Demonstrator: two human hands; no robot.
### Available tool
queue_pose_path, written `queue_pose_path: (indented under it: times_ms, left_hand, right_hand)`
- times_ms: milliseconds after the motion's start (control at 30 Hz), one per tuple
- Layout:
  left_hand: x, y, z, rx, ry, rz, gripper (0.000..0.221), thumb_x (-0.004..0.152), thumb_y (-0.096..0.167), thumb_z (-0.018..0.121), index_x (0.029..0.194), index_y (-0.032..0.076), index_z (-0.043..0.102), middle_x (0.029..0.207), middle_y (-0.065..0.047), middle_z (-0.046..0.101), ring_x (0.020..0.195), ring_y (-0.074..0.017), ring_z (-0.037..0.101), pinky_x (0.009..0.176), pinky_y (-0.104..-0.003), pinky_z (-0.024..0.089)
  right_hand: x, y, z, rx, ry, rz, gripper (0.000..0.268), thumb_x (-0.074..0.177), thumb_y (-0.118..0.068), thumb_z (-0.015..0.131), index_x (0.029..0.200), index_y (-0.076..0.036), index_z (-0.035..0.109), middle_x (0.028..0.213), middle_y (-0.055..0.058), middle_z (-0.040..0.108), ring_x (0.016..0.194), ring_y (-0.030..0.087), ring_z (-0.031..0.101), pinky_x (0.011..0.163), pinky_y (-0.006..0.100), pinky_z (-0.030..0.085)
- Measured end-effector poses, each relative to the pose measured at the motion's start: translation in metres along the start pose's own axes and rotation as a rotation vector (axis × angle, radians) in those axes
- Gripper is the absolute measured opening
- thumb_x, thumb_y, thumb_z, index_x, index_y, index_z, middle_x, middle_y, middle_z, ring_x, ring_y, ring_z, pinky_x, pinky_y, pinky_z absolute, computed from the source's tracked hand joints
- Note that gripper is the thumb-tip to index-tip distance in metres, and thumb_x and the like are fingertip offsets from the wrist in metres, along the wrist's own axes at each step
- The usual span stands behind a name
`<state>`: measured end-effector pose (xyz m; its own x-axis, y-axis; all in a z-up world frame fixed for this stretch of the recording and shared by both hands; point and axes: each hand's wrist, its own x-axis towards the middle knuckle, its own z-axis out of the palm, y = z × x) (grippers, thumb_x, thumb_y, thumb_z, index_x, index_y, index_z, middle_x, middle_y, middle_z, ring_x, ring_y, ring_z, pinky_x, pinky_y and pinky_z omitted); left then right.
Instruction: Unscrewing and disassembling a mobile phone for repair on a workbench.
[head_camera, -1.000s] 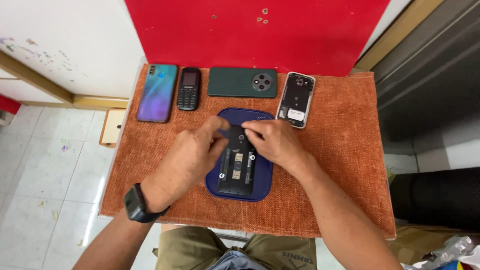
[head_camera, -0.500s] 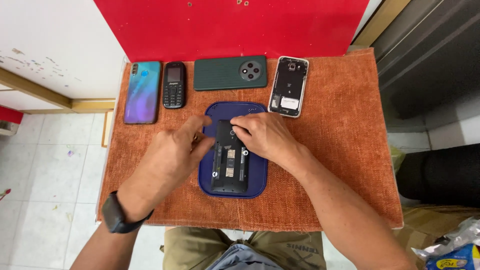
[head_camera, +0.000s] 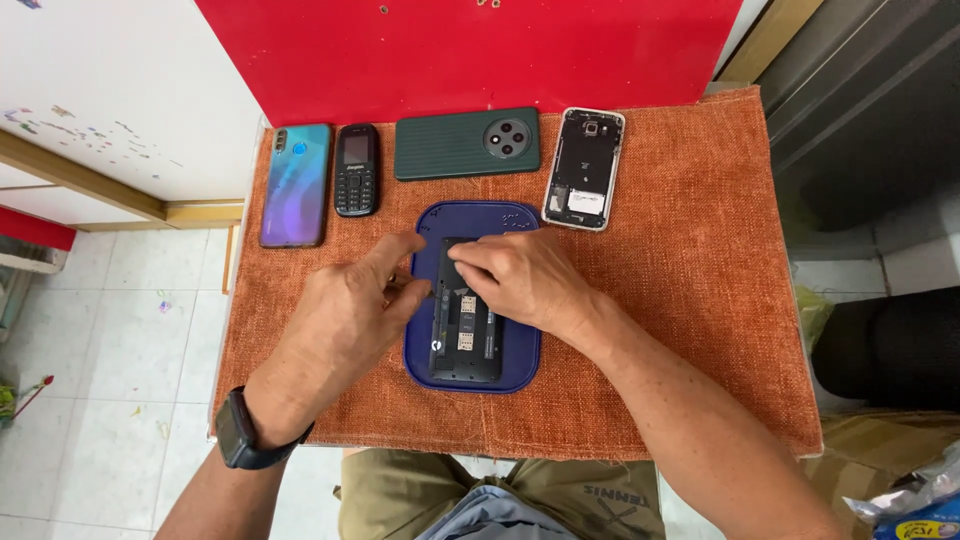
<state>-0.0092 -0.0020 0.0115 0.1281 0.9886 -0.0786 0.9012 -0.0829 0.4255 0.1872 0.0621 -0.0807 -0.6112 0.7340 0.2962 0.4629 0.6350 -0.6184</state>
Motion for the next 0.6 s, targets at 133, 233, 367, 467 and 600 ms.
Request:
queue_pose_path:
  times_ms: [133,233,367,467,600]
  left_hand:
    - [-0.001,0.000,-0.006,-0.048,0.000,-0.025,0.037,0.092,0.018,0.073,0.129,0.019,0.066,0.083,-0.011,0.082,0.083,-0.0325,0.080,0.071,-0.048,0.063]
    - [-0.003,0.007,-0.015,-0.055,0.016,-0.043,0.035,0.093,0.014,0.072,0.128,0.016,0.069,0.082,-0.016,0.081,0.081,-0.0331,0.080,0.069,-0.045,0.064]
    - [-0.003,0.008,-0.020,-0.102,0.085,-0.014,0.033,0.094,0.011,0.072,0.127,0.008,0.068,0.082,-0.024,0.078,0.080,-0.0362,0.080,0.065,-0.046,0.065]
    - [-0.002,0.010,-0.021,-0.124,0.124,-0.033,0.032,0.095,0.008,0.071,0.127,0.003,0.068,0.084,-0.027,0.078,0.080,-0.0388,0.079,0.065,-0.049,0.065]
    - [0.007,-0.005,-0.016,-0.149,0.168,-0.090,0.039,0.094,0.014,0.071,0.133,0.009,0.065,0.088,-0.022,0.078,0.085,-0.0349,0.078,0.071,-0.052,0.063]
  right_hand:
    - [-0.002,0.000,0.003,-0.016,0.007,-0.035,0.019,0.100,-0.016,0.064,0.112,-0.011,0.078,0.098,0.012,0.080,0.091,0.031,0.077,0.077,0.042,0.063]
    - [-0.001,-0.002,0.001,0.007,0.027,-0.050,0.020,0.100,-0.016,0.063,0.112,-0.011,0.078,0.099,0.012,0.080,0.093,0.032,0.076,0.080,0.044,0.063]
    - [0.004,-0.011,-0.002,0.098,-0.025,-0.075,0.025,0.096,-0.017,0.070,0.119,-0.011,0.075,0.085,0.010,0.079,0.071,0.021,0.075,0.070,0.032,0.062]
    - [0.007,-0.011,0.009,0.113,0.012,-0.117,0.029,0.093,-0.017,0.074,0.122,-0.010,0.074,0.079,0.009,0.077,0.068,0.022,0.074,0.063,0.033,0.062]
    - [0.013,0.003,0.031,0.040,0.104,-0.121,0.034,0.090,-0.019,0.078,0.123,-0.012,0.074,0.080,0.008,0.077,0.070,0.024,0.075,0.061,0.035,0.062]
